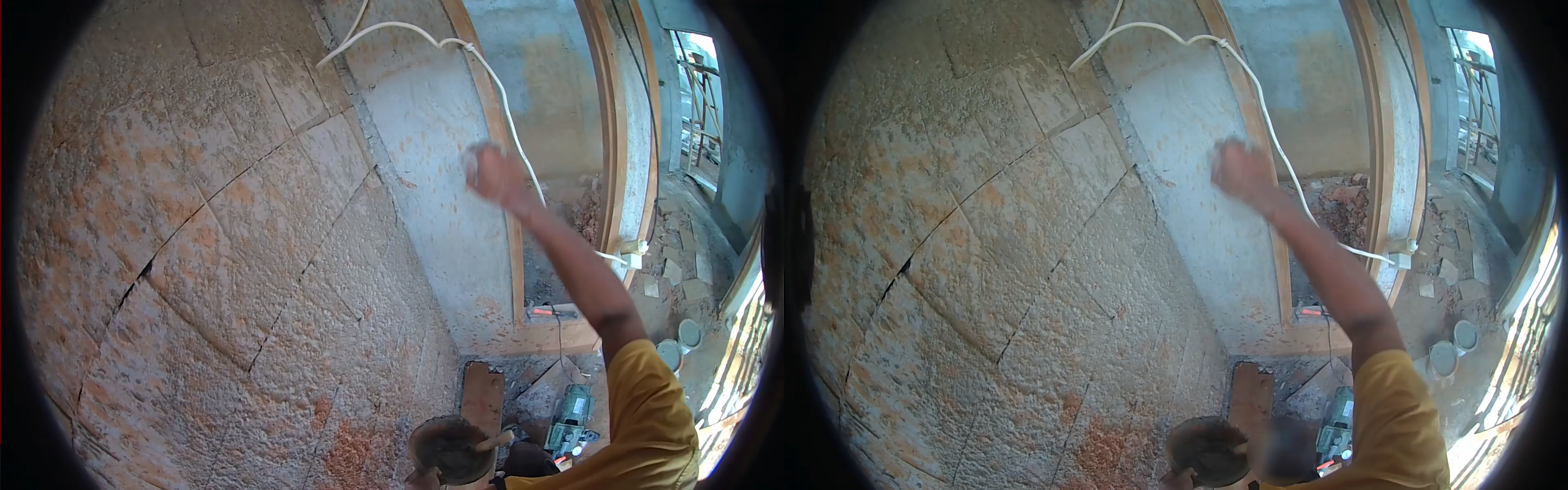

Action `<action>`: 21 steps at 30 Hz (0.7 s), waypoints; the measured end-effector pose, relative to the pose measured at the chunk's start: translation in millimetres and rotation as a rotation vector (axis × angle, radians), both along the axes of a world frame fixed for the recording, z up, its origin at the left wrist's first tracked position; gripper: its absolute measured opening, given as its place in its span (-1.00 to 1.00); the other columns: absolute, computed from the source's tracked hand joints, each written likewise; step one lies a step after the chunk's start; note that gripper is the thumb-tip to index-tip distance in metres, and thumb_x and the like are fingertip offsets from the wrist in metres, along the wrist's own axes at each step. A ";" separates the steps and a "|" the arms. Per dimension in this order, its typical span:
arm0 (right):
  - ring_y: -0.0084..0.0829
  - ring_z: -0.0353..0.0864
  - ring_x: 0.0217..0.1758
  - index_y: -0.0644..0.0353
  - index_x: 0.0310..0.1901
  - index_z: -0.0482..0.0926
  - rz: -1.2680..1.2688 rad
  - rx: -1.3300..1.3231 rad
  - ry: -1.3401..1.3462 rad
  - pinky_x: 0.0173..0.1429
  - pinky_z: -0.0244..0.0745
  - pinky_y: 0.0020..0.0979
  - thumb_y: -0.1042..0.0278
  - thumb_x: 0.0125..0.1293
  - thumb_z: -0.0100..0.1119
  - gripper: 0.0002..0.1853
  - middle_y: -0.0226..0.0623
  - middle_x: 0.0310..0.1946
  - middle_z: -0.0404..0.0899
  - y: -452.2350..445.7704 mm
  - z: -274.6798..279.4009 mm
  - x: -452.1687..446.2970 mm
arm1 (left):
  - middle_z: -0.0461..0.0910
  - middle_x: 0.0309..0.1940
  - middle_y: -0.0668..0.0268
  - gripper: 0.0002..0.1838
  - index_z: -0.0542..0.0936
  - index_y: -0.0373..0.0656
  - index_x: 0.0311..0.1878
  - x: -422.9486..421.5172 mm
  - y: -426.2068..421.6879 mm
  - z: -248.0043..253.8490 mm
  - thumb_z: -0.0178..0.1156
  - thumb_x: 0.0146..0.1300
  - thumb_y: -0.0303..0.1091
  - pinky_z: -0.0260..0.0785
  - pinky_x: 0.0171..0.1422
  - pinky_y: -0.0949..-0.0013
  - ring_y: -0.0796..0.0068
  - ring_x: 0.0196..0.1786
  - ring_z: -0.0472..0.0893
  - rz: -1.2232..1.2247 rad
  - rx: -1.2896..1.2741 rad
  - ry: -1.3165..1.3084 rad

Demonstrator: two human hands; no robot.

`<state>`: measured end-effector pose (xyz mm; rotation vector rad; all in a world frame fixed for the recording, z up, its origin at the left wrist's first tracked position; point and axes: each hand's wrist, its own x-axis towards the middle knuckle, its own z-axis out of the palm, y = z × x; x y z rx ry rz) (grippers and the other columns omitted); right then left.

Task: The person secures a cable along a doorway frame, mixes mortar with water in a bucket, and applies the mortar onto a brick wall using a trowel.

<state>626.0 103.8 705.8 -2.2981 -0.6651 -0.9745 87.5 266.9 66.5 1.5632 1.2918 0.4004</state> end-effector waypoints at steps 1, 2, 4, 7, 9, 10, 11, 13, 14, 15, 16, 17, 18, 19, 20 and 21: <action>0.12 0.74 0.16 0.26 0.09 0.69 -0.029 0.030 0.028 0.30 0.58 0.09 0.16 0.49 0.11 -0.63 0.11 0.07 0.71 -4.5 30.4 18.7 | 0.60 -0.35 0.30 -0.63 0.61 -0.29 -0.01 6.7 -1.6 5.1 0.40 0.17 -0.30 0.43 -0.24 0.14 0.38 -0.30 0.55 0.009 -0.007 0.004; 0.14 0.76 0.12 0.28 0.04 0.71 -0.060 0.061 0.054 0.24 0.62 0.10 0.18 0.47 0.12 -0.64 0.14 0.03 0.73 -9.4 59.8 36.8 | 0.60 -0.36 0.30 -0.64 0.61 -0.28 -0.02 14.0 -3.0 10.3 0.40 0.17 -0.31 0.42 -0.24 0.15 0.39 -0.31 0.55 0.020 -0.016 0.007; 0.16 0.79 0.05 0.28 -0.02 0.73 -0.140 0.097 -0.120 0.13 0.68 0.07 0.20 0.44 0.14 -0.67 0.15 -0.06 0.76 -17.1 98.7 80.4 | 0.59 -0.36 0.31 -0.66 0.60 -0.27 -0.04 30.9 -5.2 20.7 0.40 0.17 -0.32 0.41 -0.25 0.17 0.41 -0.31 0.55 0.044 -0.039 0.012; 0.14 0.80 0.07 0.23 0.00 0.75 -0.264 0.145 -0.122 0.15 0.68 0.05 0.20 0.39 0.18 -0.68 0.13 -0.05 0.78 -26.8 132.3 133.2 | 0.59 -0.37 0.33 -0.69 0.60 -0.25 -0.07 48.7 -7.3 34.2 0.39 0.17 -0.34 0.40 -0.27 0.19 0.43 -0.33 0.54 0.054 -0.055 0.027; 0.12 0.79 0.09 0.20 0.02 0.75 -0.259 0.154 -0.080 0.19 0.66 0.06 0.20 0.36 0.21 -0.67 0.11 -0.04 0.79 -32.3 143.9 157.0 | 0.59 -0.38 0.34 -0.72 0.60 -0.23 -0.09 59.5 -9.1 40.9 0.39 0.17 -0.36 0.40 -0.28 0.21 0.45 -0.34 0.54 0.064 -0.063 0.033; 0.12 0.79 0.09 0.20 0.02 0.75 -0.248 0.151 -0.079 0.20 0.66 0.06 0.20 0.35 0.21 -0.67 0.11 -0.03 0.79 -33.5 146.4 167.4 | 0.59 -0.38 0.34 -0.73 0.59 -0.23 -0.10 63.5 -10.4 43.5 0.38 0.18 -0.36 0.39 -0.29 0.21 0.45 -0.34 0.54 0.065 -0.067 0.036; 0.12 0.79 0.10 0.20 0.02 0.75 -0.239 0.148 -0.076 0.22 0.65 0.06 0.20 0.34 0.22 -0.66 0.10 -0.02 0.79 -36.0 146.7 177.3 | 0.59 -0.39 0.35 -0.74 0.59 -0.22 -0.10 67.7 -11.1 46.0 0.38 0.18 -0.37 0.39 -0.29 0.22 0.46 -0.35 0.54 0.064 -0.069 0.041; 0.12 0.79 0.11 0.20 0.02 0.75 -0.217 0.156 -0.104 0.23 0.65 0.05 0.19 0.32 0.23 -0.65 0.11 -0.01 0.79 -42.3 149.1 197.6 | 0.59 -0.39 0.36 -0.76 0.59 -0.21 -0.12 74.7 -12.5 49.9 0.38 0.18 -0.38 0.38 -0.30 0.24 0.48 -0.36 0.54 0.060 -0.069 0.046; 0.13 0.78 0.10 0.20 0.02 0.75 -0.201 0.163 -0.126 0.24 0.64 0.06 0.19 0.31 0.23 -0.65 0.12 -0.01 0.79 -43.9 145.8 206.6 | 0.58 -0.39 0.36 -0.77 0.59 -0.20 -0.13 75.2 -14.0 51.4 0.38 0.18 -0.39 0.38 -0.31 0.25 0.48 -0.36 0.54 0.058 -0.070 0.047; 0.13 0.78 0.10 0.20 0.01 0.75 -0.185 0.165 -0.147 0.24 0.64 0.06 0.19 0.31 0.24 -0.65 0.12 -0.01 0.79 -45.4 141.2 212.8 | 0.58 -0.40 0.37 -0.78 0.59 -0.19 -0.14 73.7 -15.3 53.0 0.37 0.18 -0.40 0.37 -0.32 0.25 0.49 -0.37 0.54 0.051 -0.065 0.052; 0.14 0.78 0.10 0.20 0.03 0.74 -0.179 0.153 -0.158 0.25 0.64 0.05 0.20 0.30 0.23 -0.65 0.14 -0.01 0.78 -48.1 140.1 218.2 | 0.58 -0.40 0.37 -0.79 0.58 -0.19 -0.15 75.6 -17.2 53.8 0.37 0.18 -0.40 0.37 -0.32 0.26 0.50 -0.37 0.53 0.049 -0.068 0.054; 0.14 0.78 0.11 0.21 0.04 0.73 -0.171 0.144 -0.169 0.26 0.64 0.05 0.21 0.30 0.23 -0.64 0.15 -0.01 0.78 -48.8 138.9 222.4 | 0.58 -0.40 0.38 -0.80 0.58 -0.18 -0.16 76.8 -17.2 54.8 0.37 0.18 -0.41 0.37 -0.33 0.27 0.51 -0.38 0.53 0.048 -0.071 0.052; 0.15 0.77 0.11 0.21 0.05 0.72 -0.159 0.135 -0.182 0.26 0.63 0.04 0.22 0.30 0.23 -0.64 0.17 -0.01 0.78 -46.4 139.0 223.2 | 0.58 -0.41 0.38 -0.81 0.58 -0.17 -0.17 78.0 -18.0 55.2 0.37 0.18 -0.42 0.36 -0.33 0.28 0.52 -0.38 0.53 0.048 -0.071 0.052; 0.15 0.77 0.11 0.22 0.07 0.70 -0.149 0.125 -0.195 0.27 0.63 0.04 0.23 0.30 0.23 -0.63 0.18 -0.01 0.77 -46.0 139.5 223.5 | 0.58 -0.41 0.39 -0.82 0.58 -0.17 -0.18 78.6 -20.8 55.1 0.37 0.18 -0.42 0.36 -0.34 0.28 0.52 -0.39 0.53 0.048 -0.078 0.053; 0.16 0.77 0.11 0.24 0.08 0.69 -0.141 0.113 -0.202 0.27 0.63 0.04 0.24 0.30 0.22 -0.62 0.20 -0.01 0.77 -47.5 137.1 223.2 | 0.58 -0.41 0.40 -0.82 0.58 -0.16 -0.19 79.9 -20.9 54.6 0.36 0.18 -0.43 0.36 -0.34 0.29 0.53 -0.39 0.53 0.044 -0.077 0.050; 0.16 0.77 0.11 0.25 0.10 0.68 -0.132 0.106 -0.212 0.27 0.63 0.04 0.25 0.30 0.22 -0.61 0.21 -0.02 0.76 -47.5 136.0 224.6 | 0.58 -0.42 0.40 -0.83 0.58 -0.15 -0.20 81.0 -21.6 54.2 0.36 0.18 -0.44 0.35 -0.35 0.30 0.54 -0.40 0.53 0.044 -0.077 0.050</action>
